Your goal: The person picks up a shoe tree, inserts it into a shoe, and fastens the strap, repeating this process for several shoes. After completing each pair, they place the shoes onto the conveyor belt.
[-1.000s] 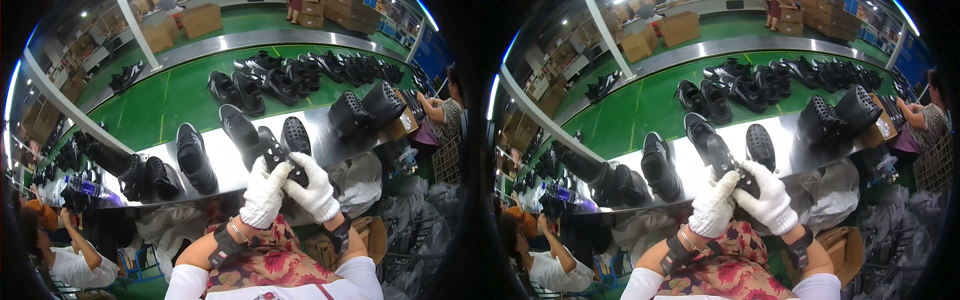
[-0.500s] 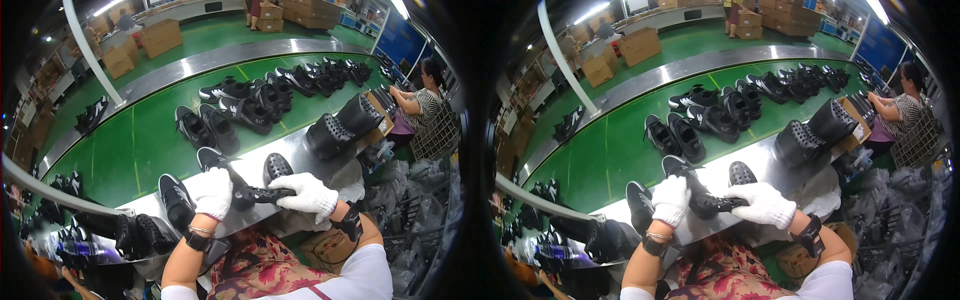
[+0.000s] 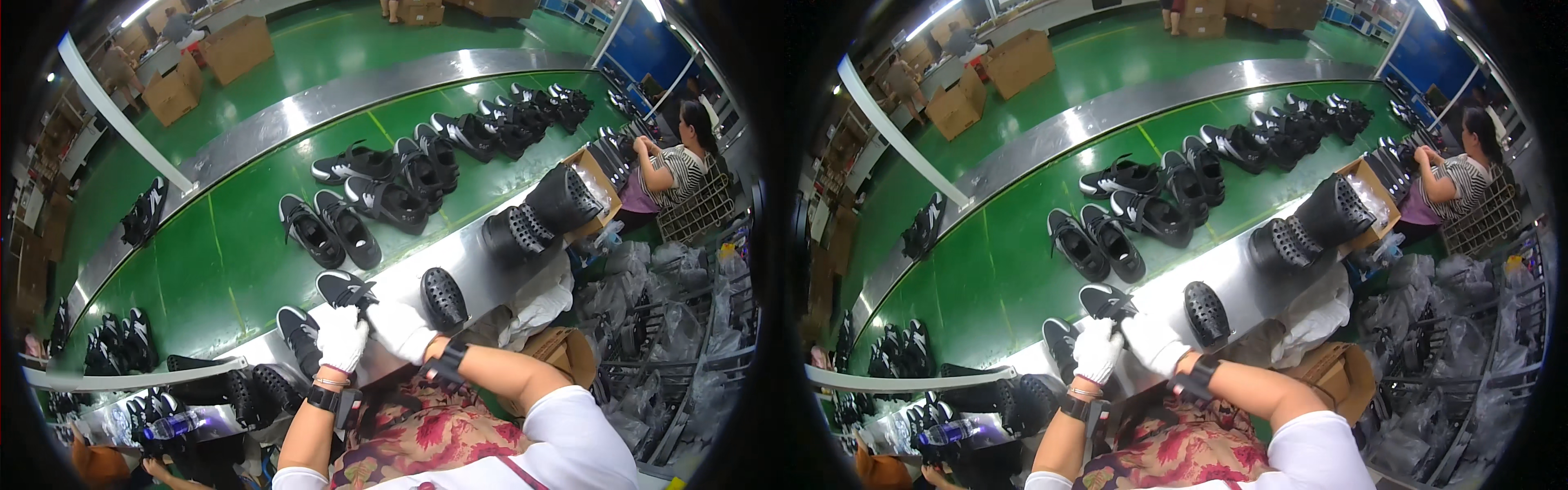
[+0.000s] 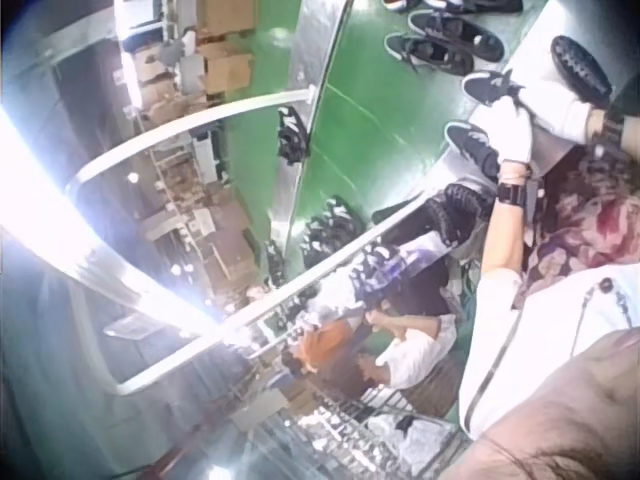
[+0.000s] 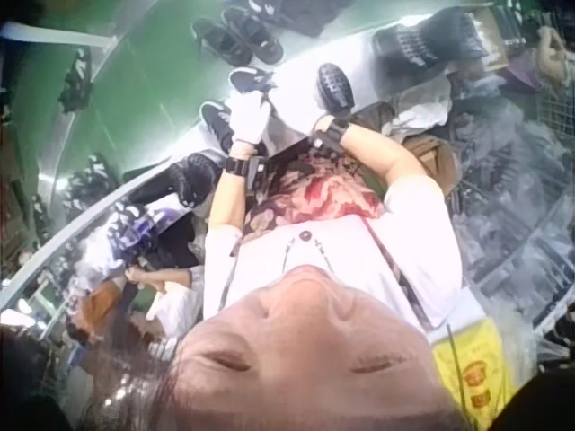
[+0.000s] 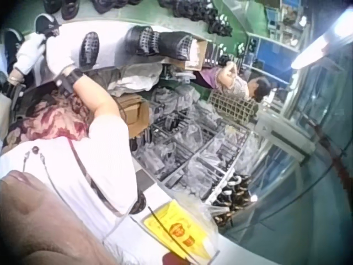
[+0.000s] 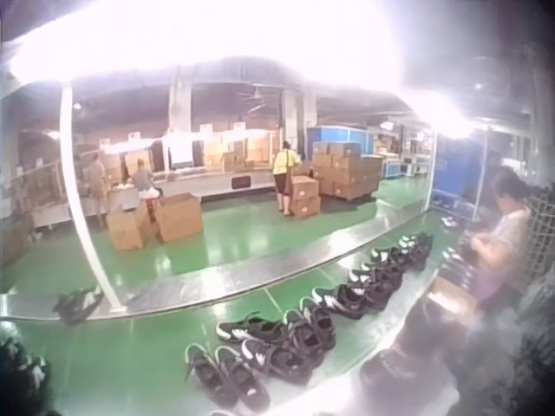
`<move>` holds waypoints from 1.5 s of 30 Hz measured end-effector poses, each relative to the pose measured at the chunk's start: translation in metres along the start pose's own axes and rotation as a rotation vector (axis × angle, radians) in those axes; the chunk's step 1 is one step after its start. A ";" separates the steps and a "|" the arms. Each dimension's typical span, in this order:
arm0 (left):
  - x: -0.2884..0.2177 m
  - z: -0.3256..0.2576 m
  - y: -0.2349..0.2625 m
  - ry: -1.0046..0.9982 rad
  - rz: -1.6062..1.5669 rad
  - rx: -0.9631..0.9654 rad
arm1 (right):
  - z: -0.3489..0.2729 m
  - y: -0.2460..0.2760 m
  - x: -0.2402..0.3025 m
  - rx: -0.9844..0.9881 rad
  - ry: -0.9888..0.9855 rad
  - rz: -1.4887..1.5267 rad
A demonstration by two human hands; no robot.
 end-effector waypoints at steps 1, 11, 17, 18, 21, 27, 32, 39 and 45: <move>0.000 -0.002 0.002 -0.030 0.002 -0.029 | -0.003 0.004 -0.007 0.036 -0.024 0.101; -0.009 -0.011 -0.017 -0.135 0.096 0.066 | 0.041 -0.033 -0.040 0.295 -0.209 0.137; 0.002 -0.019 -0.018 -0.089 0.134 -0.034 | 0.043 -0.043 -0.026 0.267 -0.252 -0.018; 0.004 -0.019 -0.021 -0.073 0.120 -0.010 | 0.045 -0.044 -0.026 0.248 -0.274 -0.022; 0.007 -0.021 -0.027 -0.066 0.112 0.042 | 0.052 -0.054 -0.028 0.357 -0.400 -0.068; 0.008 -0.036 -0.022 0.025 0.072 -0.087 | 0.036 -0.035 -0.028 0.272 -0.223 0.207; 0.017 -0.043 -0.021 0.126 0.087 -0.133 | 0.025 -0.038 -0.057 0.082 -0.344 1.534; 0.027 -0.051 -0.027 0.120 0.041 -0.152 | 0.014 -0.055 -0.067 0.096 -0.433 1.401; 0.027 -0.043 -0.034 0.139 0.003 -0.134 | 0.004 -0.094 -0.063 0.064 -0.445 1.471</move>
Point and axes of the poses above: each hand's wrist, its own z-axis towards the middle knuckle, its own y-axis out of the back of the hand, x = y × z, the point moved 7 cm from there along z, towards the middle knuckle, and after that the axes turned 14 degrees about x, right-handed, at the moved point
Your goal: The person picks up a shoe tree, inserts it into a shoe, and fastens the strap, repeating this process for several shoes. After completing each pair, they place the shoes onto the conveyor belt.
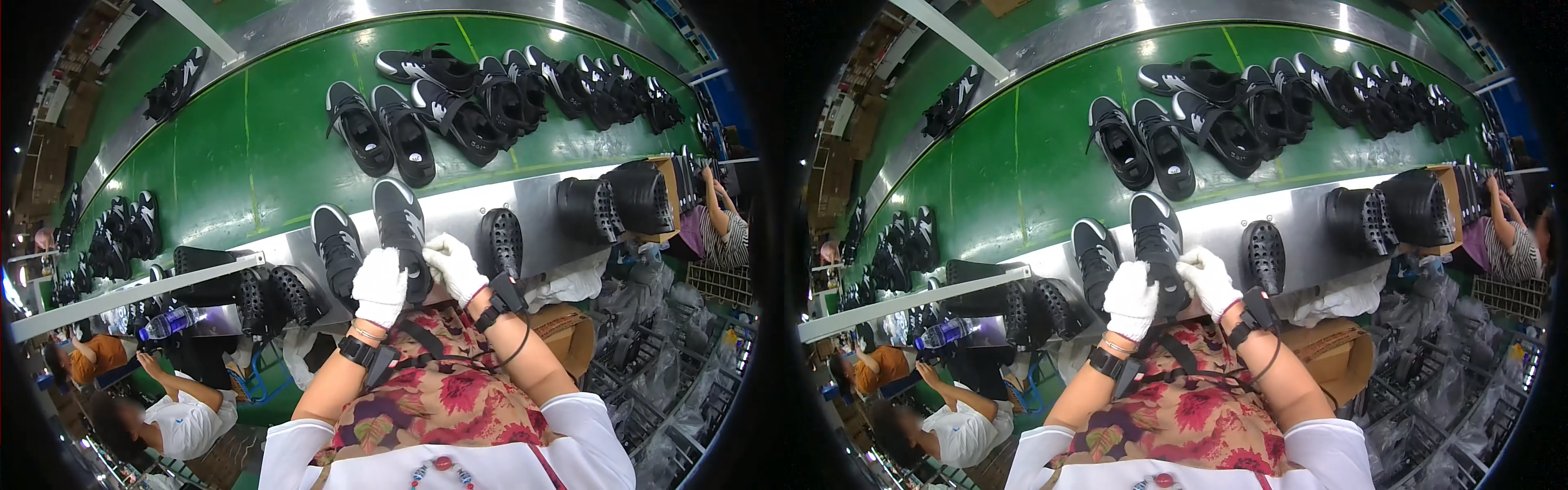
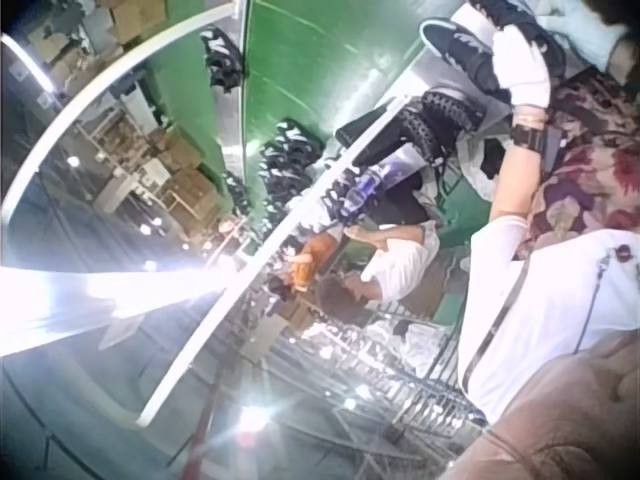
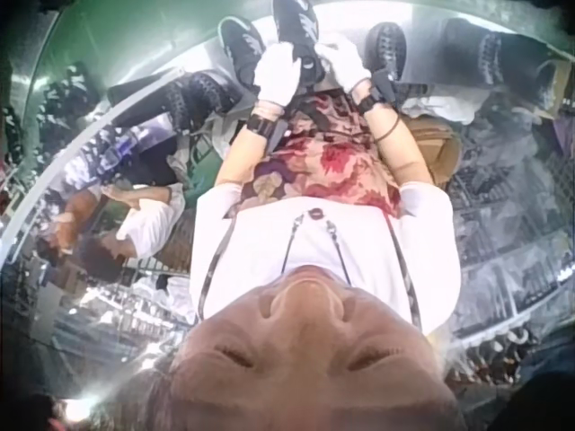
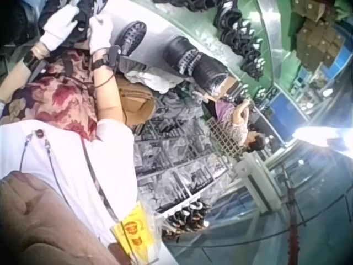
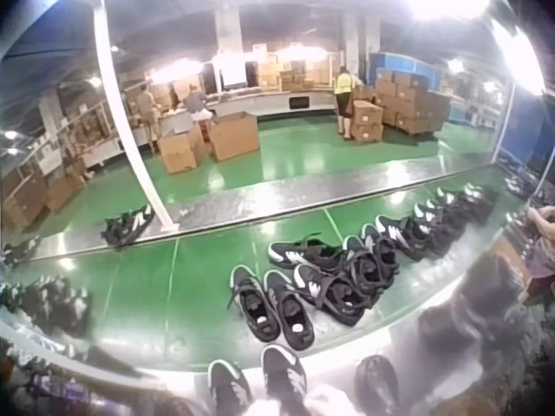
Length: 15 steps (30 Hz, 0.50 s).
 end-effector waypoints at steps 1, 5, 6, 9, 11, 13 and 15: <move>-0.002 -0.002 0.007 -0.016 0.016 -0.034 | -0.002 0.003 0.004 -0.025 0.029 -0.194; 0.000 -0.036 0.056 -0.095 -0.065 -0.205 | -0.027 0.012 0.023 -0.105 0.014 -0.842; 0.007 -0.053 0.067 -0.032 -0.073 -0.194 | -0.036 0.011 0.026 -0.133 0.003 -0.972; 0.009 -0.086 0.076 0.026 0.007 -0.150 | -0.036 -0.018 0.027 0.053 0.015 -1.258; 0.008 -0.086 0.048 0.091 0.181 0.105 | -0.021 -0.034 0.020 0.129 -0.035 -1.243; 0.009 -0.077 0.028 0.130 0.262 0.222 | -0.010 -0.045 0.020 0.148 -0.029 -1.271; 0.013 -0.068 0.025 0.172 0.297 0.265 | -0.005 -0.050 0.023 0.196 -0.060 -1.243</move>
Point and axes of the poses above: each hand's wrist, its own z-axis towards the middle knuckle, its own y-axis out of the back of the hand, x = y × z, the point moved 7 cm from there along z, towards the middle knuckle, and after that the axes turned 14 degrees about x, right-handed, at the moved point
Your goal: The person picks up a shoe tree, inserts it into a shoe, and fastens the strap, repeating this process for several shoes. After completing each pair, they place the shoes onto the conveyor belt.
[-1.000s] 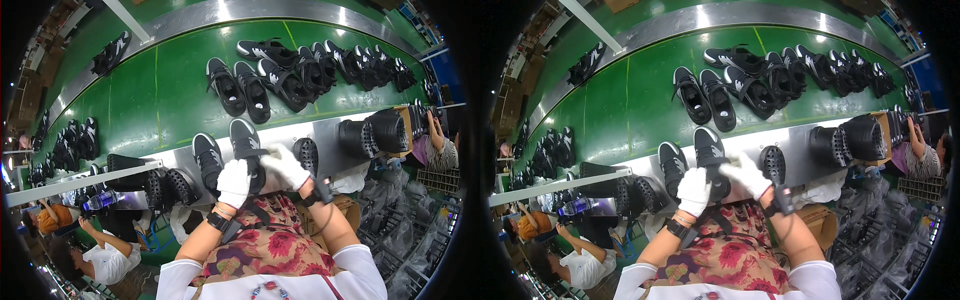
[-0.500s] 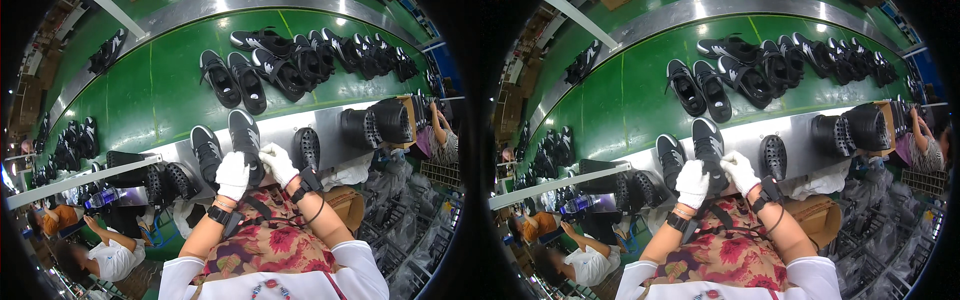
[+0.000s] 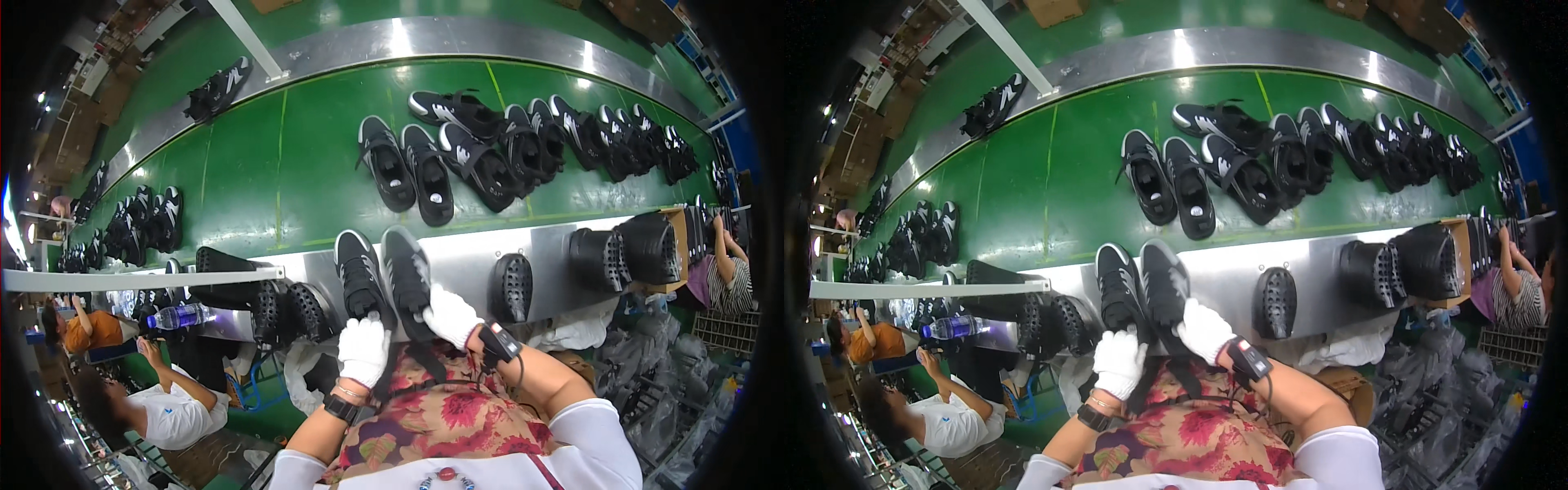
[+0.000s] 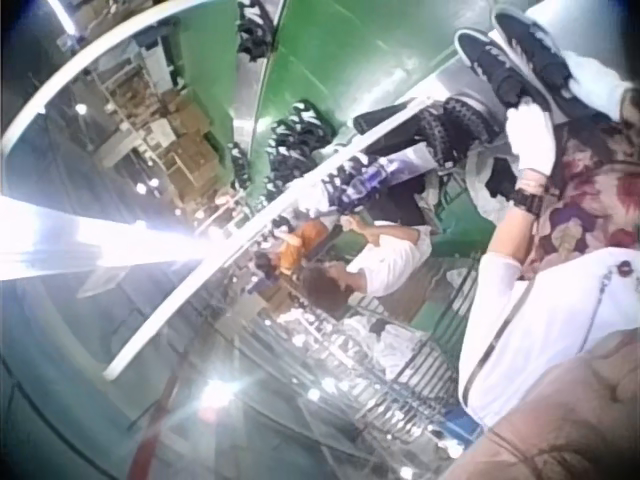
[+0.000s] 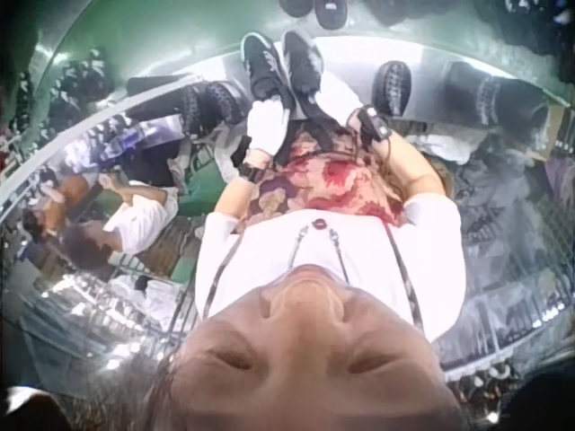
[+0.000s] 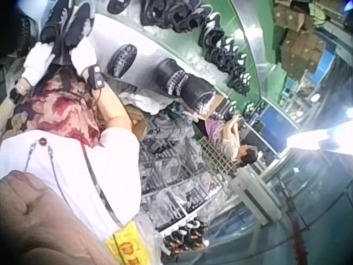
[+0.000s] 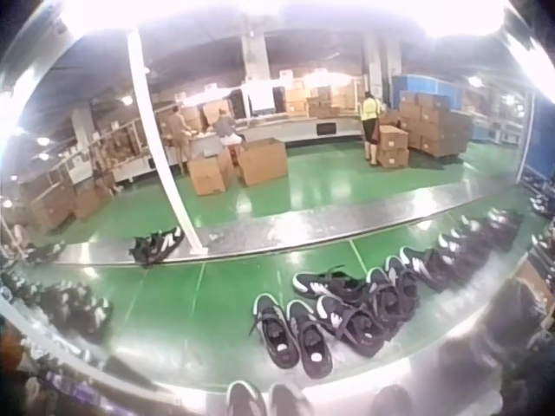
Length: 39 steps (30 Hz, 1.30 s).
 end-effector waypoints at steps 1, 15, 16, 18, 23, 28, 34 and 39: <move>0.003 0.003 0.005 0.009 -0.021 -0.013 | 0.002 0.006 0.007 -0.004 0.058 -0.014; 0.145 0.123 0.136 0.133 -0.065 -0.326 | 0.101 0.135 0.119 -0.536 0.141 -0.111; 0.124 0.137 0.130 0.015 -0.111 -0.275 | 0.076 0.151 0.107 -0.717 0.130 -0.236; 0.073 0.168 0.123 -0.241 -0.216 -0.330 | 0.060 0.153 0.061 -0.682 -0.180 -0.313; 0.038 0.256 0.078 -0.303 -0.363 0.026 | 0.100 0.122 0.019 -0.562 -0.151 -0.055; 0.032 0.175 0.050 -0.418 -0.187 -0.026 | 0.049 0.055 0.042 -0.427 -0.161 -0.204; 0.031 0.069 0.024 -0.455 -0.202 0.095 | -0.069 0.040 0.021 -0.421 0.053 0.112; 0.015 0.031 0.057 -0.459 -0.167 -0.229 | -0.175 0.080 -0.071 -0.805 -0.291 0.012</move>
Point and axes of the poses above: each hand's wrist, its own z-axis towards the middle knuckle, its own y-axis out of the back of the hand, x = y × z, the point moved 7 cm from there along z, towards the middle knuckle, and after that the axes turned 14 degrees about x, right-handed, at the moved point
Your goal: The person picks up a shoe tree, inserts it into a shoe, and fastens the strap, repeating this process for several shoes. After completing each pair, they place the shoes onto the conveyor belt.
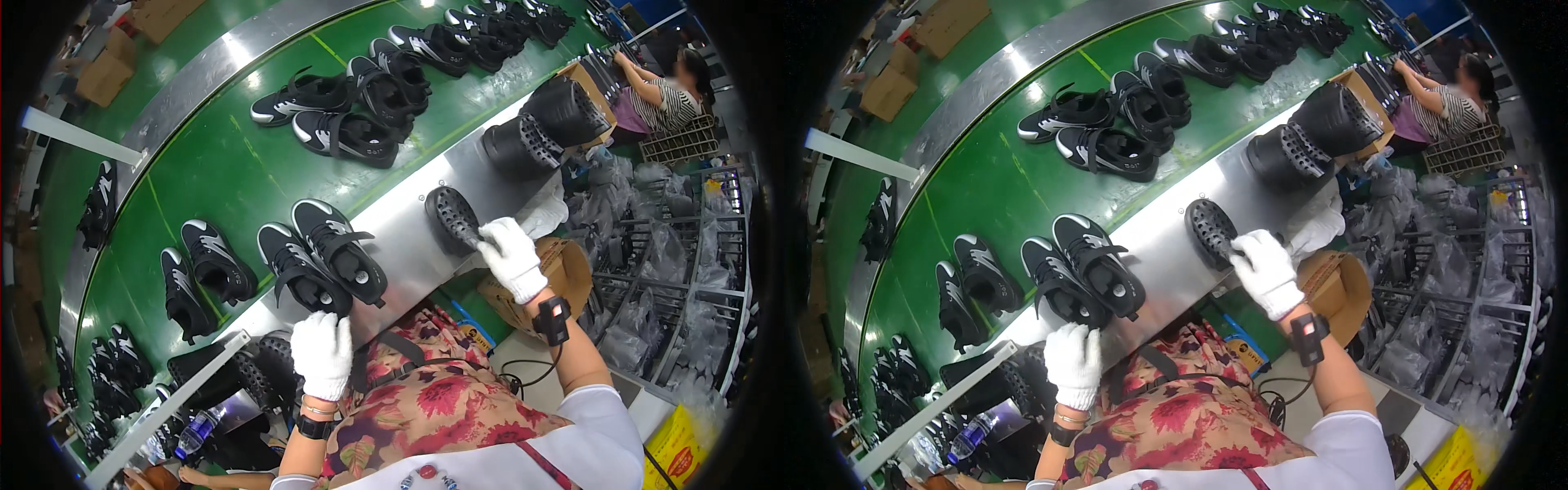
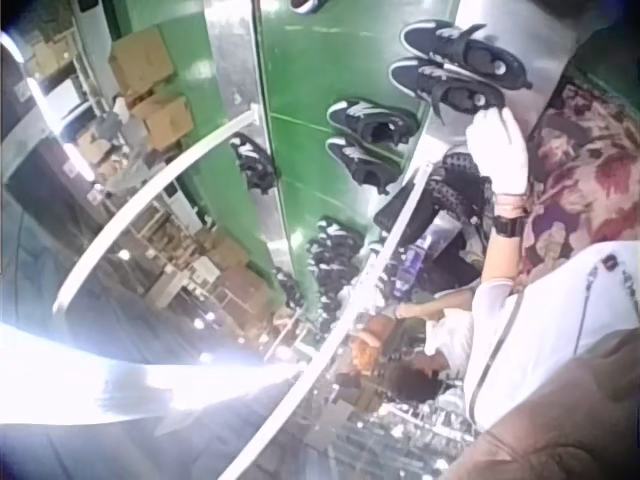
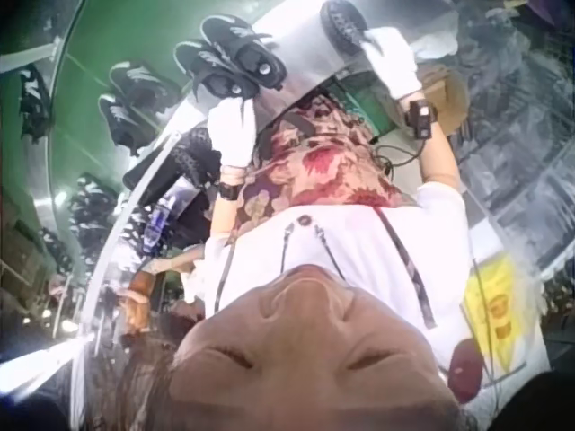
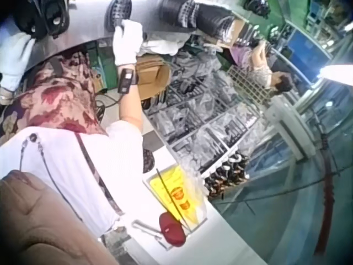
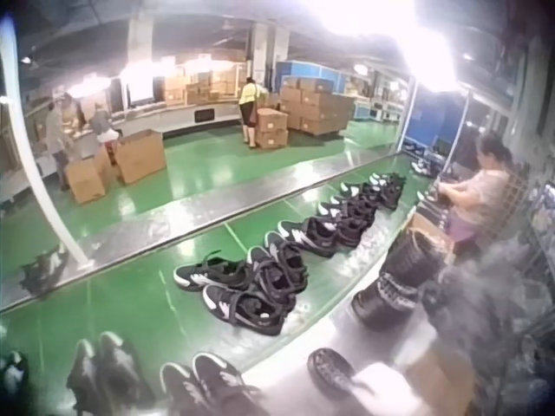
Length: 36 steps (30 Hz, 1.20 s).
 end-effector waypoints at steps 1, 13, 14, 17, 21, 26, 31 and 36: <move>-0.013 0.002 -0.001 -0.058 -0.023 -0.033 | -0.003 0.000 0.004 -0.018 0.185 -0.093; -0.055 0.025 -0.037 -0.120 -0.059 -0.049 | 0.007 -0.034 -0.006 0.145 0.268 -0.492; -0.055 0.022 -0.031 -0.111 -0.059 -0.085 | 0.003 -0.017 0.000 0.075 0.254 -0.402; -0.050 0.015 -0.011 -0.132 -0.441 -0.191 | -0.014 0.024 0.040 -0.037 0.382 -0.289; -0.052 0.030 -0.036 -0.149 -1.715 0.149 | -0.034 0.006 0.124 0.239 0.791 -0.042; -0.035 0.022 -0.054 0.221 -2.184 -0.204 | -0.033 -0.031 0.159 0.357 0.729 0.229; -0.032 0.013 -0.066 0.366 -1.793 -0.151 | -0.026 -0.062 0.136 0.393 0.356 0.389; -0.024 0.024 -0.019 0.034 -0.468 -0.366 | -0.019 -0.059 0.100 0.347 0.232 0.448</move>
Point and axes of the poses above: each hand's wrist, its own z-axis towards the middle knuckle, its own y-axis out of the back of the hand, x = y × z, the point moved 7 cm from there along z, towards the middle knuckle, and after that the axes turned 14 degrees about x, right-handed, at the moved point
